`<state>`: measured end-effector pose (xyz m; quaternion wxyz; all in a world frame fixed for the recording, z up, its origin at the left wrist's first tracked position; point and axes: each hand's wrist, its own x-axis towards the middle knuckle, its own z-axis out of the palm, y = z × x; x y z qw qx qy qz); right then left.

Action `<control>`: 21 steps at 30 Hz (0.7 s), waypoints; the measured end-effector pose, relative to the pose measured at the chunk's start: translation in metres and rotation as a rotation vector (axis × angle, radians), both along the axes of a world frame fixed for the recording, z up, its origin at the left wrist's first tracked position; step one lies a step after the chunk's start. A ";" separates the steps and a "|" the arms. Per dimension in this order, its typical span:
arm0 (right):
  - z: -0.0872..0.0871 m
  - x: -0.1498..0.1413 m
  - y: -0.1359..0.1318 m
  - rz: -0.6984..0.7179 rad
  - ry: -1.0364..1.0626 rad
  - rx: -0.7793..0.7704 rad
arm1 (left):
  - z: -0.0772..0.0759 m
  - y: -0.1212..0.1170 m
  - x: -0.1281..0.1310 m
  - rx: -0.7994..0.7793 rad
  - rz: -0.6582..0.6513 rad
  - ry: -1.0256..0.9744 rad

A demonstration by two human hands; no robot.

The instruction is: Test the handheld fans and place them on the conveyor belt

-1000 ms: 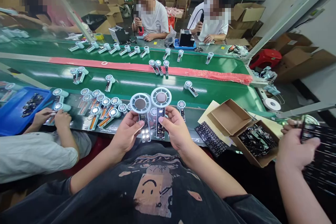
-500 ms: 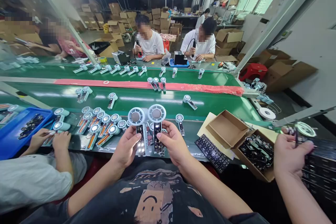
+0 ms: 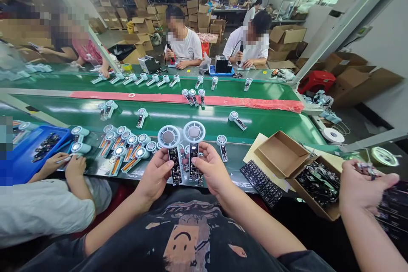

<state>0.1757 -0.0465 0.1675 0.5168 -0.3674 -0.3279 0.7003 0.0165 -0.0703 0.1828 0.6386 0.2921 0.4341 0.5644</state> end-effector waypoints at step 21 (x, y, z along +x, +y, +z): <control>-0.001 0.002 0.004 0.049 0.010 0.017 | -0.005 0.006 0.003 -0.072 0.041 0.018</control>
